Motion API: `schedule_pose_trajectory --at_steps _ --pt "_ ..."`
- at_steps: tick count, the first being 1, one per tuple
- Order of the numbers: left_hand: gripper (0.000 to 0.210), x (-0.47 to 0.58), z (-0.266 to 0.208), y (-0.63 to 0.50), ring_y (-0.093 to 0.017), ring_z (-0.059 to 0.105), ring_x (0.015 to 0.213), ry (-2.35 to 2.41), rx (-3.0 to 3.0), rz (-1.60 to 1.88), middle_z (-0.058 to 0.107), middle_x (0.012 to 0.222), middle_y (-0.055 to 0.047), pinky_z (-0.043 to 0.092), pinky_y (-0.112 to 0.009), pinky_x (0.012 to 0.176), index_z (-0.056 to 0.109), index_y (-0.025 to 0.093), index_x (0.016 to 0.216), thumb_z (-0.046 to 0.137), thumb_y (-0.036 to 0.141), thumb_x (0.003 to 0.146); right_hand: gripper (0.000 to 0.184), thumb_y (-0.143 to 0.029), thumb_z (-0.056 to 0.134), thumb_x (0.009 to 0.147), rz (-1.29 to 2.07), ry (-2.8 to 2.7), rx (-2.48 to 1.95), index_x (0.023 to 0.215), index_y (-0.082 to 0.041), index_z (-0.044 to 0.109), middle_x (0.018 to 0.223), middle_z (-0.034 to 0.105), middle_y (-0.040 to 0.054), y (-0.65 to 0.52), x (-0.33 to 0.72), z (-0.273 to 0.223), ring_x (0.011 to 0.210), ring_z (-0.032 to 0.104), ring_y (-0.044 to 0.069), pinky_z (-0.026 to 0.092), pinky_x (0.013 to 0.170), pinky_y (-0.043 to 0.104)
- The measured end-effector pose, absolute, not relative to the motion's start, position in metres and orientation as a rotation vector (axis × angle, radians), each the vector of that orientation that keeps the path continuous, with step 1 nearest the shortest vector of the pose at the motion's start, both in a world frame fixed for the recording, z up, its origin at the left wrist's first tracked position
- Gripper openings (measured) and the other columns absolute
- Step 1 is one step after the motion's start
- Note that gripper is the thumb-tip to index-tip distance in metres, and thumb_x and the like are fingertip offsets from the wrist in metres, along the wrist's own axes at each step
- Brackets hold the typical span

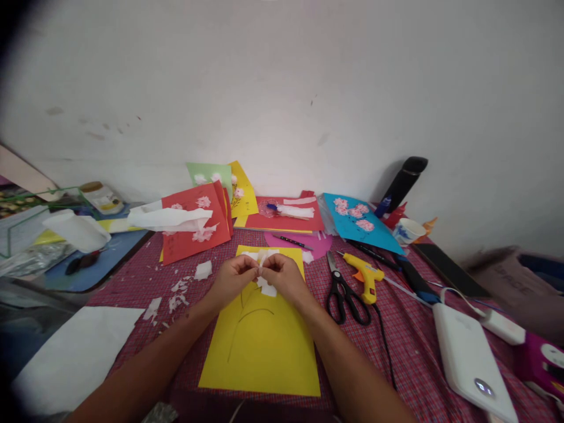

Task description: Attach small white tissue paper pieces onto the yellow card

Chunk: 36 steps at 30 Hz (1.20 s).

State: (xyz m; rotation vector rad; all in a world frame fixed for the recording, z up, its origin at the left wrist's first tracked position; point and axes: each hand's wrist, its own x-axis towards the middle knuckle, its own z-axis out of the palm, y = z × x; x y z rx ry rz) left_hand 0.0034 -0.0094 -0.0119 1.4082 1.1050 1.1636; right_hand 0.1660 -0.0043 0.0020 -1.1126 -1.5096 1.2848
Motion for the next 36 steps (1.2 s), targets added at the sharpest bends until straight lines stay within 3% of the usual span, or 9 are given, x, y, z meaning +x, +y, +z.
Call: schedule_pose_trajectory --at_steps 25,36 --pt "0.008 -0.004 -0.01 -0.006 -0.011 0.057 0.054 1.032 1.096 1.309 0.061 0.063 -0.001 0.047 -0.023 0.054 0.057 0.014 0.071 0.062 0.02 0.071 0.012 -0.019 0.056 0.068 1.299 -1.458 -1.197 0.058 -0.018 0.049 0.047 0.05 -0.0043 -0.006 0.166 0.009 0.045 0.04 0.009 0.029 0.045 0.022" --pt "0.008 -0.006 -0.013 -0.001 -0.009 0.055 0.049 1.085 1.005 1.419 0.056 0.06 0.002 0.045 -0.021 0.048 0.054 0.015 0.069 0.061 0.019 0.068 0.006 -0.017 0.053 0.068 1.318 -1.456 -1.115 0.062 -0.017 0.053 0.049 0.052 -0.0031 -0.002 0.17 -0.004 0.045 0.043 0.01 0.031 0.046 0.023"
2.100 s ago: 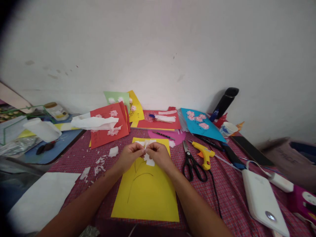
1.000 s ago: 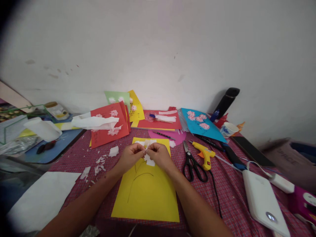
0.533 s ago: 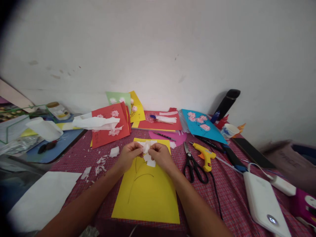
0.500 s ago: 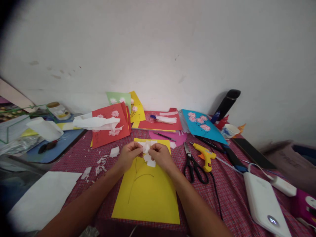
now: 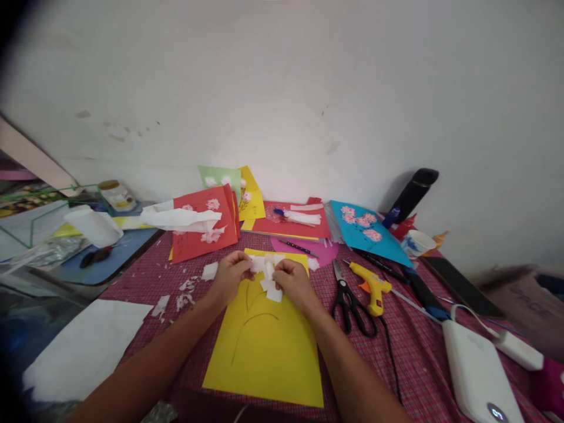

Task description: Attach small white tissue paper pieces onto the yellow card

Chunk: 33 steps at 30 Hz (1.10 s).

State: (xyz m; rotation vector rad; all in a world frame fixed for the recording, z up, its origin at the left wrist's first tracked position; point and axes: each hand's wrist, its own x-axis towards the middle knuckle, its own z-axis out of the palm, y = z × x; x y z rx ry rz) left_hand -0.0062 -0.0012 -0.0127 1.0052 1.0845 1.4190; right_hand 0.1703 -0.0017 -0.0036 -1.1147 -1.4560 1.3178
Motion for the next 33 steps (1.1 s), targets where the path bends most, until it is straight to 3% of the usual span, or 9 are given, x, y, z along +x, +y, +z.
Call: schedule_pose_trajectory --at_steps 20,24,29,33 --pt "0.014 -0.09 0.021 -0.008 -0.009 0.052 0.049 1.471 1.335 1.442 0.056 0.059 0.004 0.04 -0.019 0.046 0.056 0.017 0.081 0.059 0.026 0.071 0.009 -0.02 0.055 0.069 1.325 -1.433 -1.049 0.06 -0.018 0.053 0.049 0.054 -0.0028 0.001 0.173 -0.006 0.044 0.042 0.011 0.031 0.046 0.024" --pt "0.016 -0.12 0.013 -0.006 -0.011 0.053 0.049 1.65 1.417 1.206 0.059 0.063 0.001 0.039 -0.021 0.045 0.058 0.017 0.082 0.057 0.028 0.07 0.007 -0.019 0.055 0.07 1.326 -1.442 -1.059 0.063 -0.018 0.055 0.049 0.054 -0.0026 0.0 0.171 -0.005 0.045 0.043 0.011 0.03 0.046 0.024" --pt "0.014 -0.137 0.008 -0.007 -0.022 0.062 0.076 2.017 1.856 0.785 0.067 0.078 -0.007 0.046 -0.032 0.068 0.064 0.016 0.08 0.056 0.023 0.071 0.009 -0.02 0.055 0.071 1.336 -1.454 -1.073 0.063 -0.018 0.054 0.048 0.053 -0.0029 -0.004 0.171 0.0 0.045 0.043 0.011 0.031 0.047 0.024" --pt "0.022 -0.118 0.015 -0.018 -0.026 0.057 0.101 2.053 2.094 0.979 0.065 0.099 -0.012 0.043 -0.038 0.089 0.064 0.015 0.093 0.057 0.023 0.074 0.011 -0.019 0.056 0.071 1.373 -1.433 -1.079 0.061 -0.017 0.052 0.048 0.052 -0.0033 -0.005 0.169 0.001 0.044 0.041 0.01 0.029 0.046 0.023"
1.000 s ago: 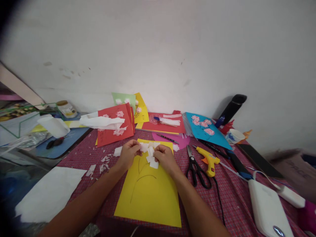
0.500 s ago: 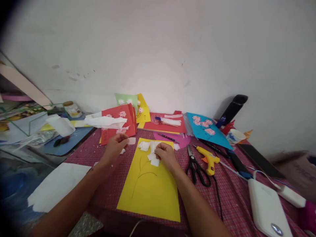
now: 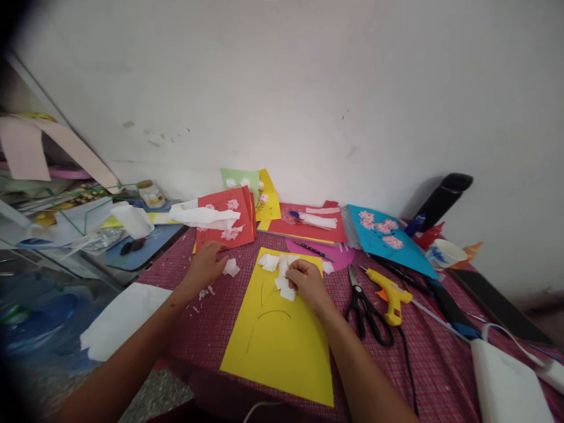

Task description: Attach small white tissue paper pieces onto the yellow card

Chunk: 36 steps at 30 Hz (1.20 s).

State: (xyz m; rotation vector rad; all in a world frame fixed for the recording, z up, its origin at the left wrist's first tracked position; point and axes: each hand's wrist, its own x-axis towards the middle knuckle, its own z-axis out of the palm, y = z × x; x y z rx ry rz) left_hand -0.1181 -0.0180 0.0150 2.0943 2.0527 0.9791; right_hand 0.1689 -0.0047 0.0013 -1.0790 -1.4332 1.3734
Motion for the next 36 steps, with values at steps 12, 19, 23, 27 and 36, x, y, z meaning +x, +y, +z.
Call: schedule_pose_trajectory --at_steps 12,19,23,27,36 --pt "0.035 -0.012 0.003 -0.04 -0.018 0.062 0.087 1.182 1.679 1.207 0.065 0.103 -0.008 0.051 -0.027 0.07 0.066 0.02 0.104 0.068 0.021 0.069 0.018 -0.031 0.065 0.072 1.525 -1.399 -0.96 0.068 -0.017 0.055 0.051 0.052 -0.0035 -0.009 0.164 0.001 0.044 0.043 0.009 0.031 0.045 0.022" --pt "0.027 -0.009 -0.003 -0.039 -0.018 0.064 0.09 0.894 1.424 1.113 0.069 0.098 -0.008 0.049 -0.029 0.082 0.064 0.016 0.103 0.061 0.027 0.079 0.019 -0.032 0.068 0.071 1.566 -1.427 -0.942 0.07 -0.016 0.059 0.052 0.053 -0.0036 -0.009 0.163 0.0 0.045 0.043 0.008 0.033 0.045 0.021" --pt "0.025 -0.011 -0.005 -0.038 -0.016 0.062 0.083 0.946 1.432 1.11 0.069 0.096 -0.007 0.048 -0.025 0.073 0.066 0.017 0.101 0.06 0.029 0.08 0.021 -0.036 0.068 0.071 1.568 -1.458 -0.955 0.071 -0.015 0.062 0.051 0.052 -0.0039 -0.009 0.163 -0.002 0.044 0.043 0.008 0.033 0.045 0.022" --pt "0.024 -0.013 -0.007 -0.037 -0.014 0.061 0.071 1.035 1.451 1.13 0.067 0.085 -0.005 0.048 -0.024 0.065 0.068 0.017 0.097 0.059 0.031 0.08 0.023 -0.038 0.069 0.071 1.583 -1.467 -0.959 0.072 -0.016 0.062 0.052 0.053 -0.0034 -0.01 0.162 -0.001 0.045 0.044 0.008 0.033 0.046 0.022" --pt "0.021 -0.013 -0.005 -0.038 -0.012 0.059 0.06 1.13 1.371 1.151 0.066 0.076 -0.003 0.047 -0.022 0.059 0.067 0.016 0.088 0.057 0.034 0.08 0.015 -0.029 0.065 0.071 1.605 -1.431 -0.967 0.068 -0.017 0.056 0.05 0.053 -0.0037 -0.01 0.163 -0.002 0.043 0.044 0.009 0.033 0.045 0.022"
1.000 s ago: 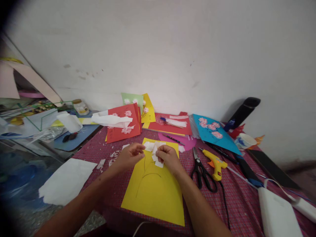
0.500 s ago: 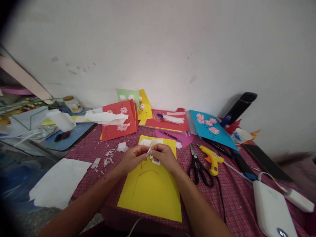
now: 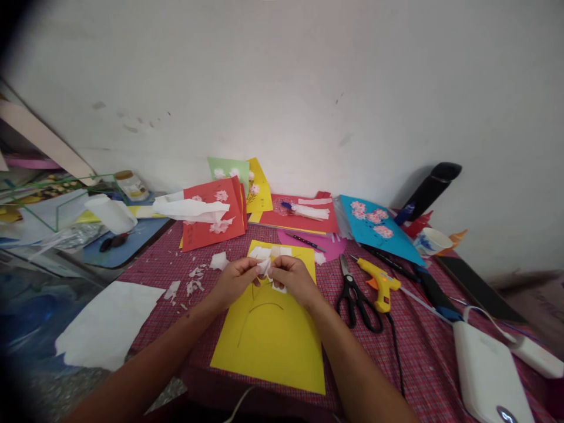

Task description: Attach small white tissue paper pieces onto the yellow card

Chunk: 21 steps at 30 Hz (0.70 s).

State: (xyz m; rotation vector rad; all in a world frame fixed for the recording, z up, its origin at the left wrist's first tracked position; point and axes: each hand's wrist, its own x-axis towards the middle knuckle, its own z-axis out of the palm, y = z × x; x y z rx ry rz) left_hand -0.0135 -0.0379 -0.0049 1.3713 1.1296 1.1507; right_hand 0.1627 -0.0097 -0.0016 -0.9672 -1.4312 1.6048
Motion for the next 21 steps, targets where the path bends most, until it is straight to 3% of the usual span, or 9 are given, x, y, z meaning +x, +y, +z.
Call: schedule_pose_trajectory --at_steps 9,21 --pt "0.02 -0.02 -0.011 -0.033 -0.011 0.058 0.055 1.16 1.146 1.25 0.065 0.068 -0.004 0.047 -0.022 0.053 0.062 0.013 0.082 0.06 0.032 0.077 0.004 -0.02 0.057 0.068 1.588 -1.366 -0.942 0.066 -0.017 0.056 0.051 0.054 -0.0021 -0.009 0.168 0.004 0.045 0.045 0.01 0.032 0.047 0.023" --pt "0.021 -0.037 -0.009 -0.041 -0.01 0.056 0.054 1.213 1.175 1.29 0.063 0.064 -0.001 0.044 -0.021 0.051 0.064 0.014 0.081 0.067 0.031 0.07 0.008 -0.022 0.057 0.069 1.582 -1.37 -0.944 0.064 -0.017 0.053 0.051 0.055 -0.0011 -0.009 0.169 0.004 0.046 0.046 0.011 0.032 0.048 0.024"
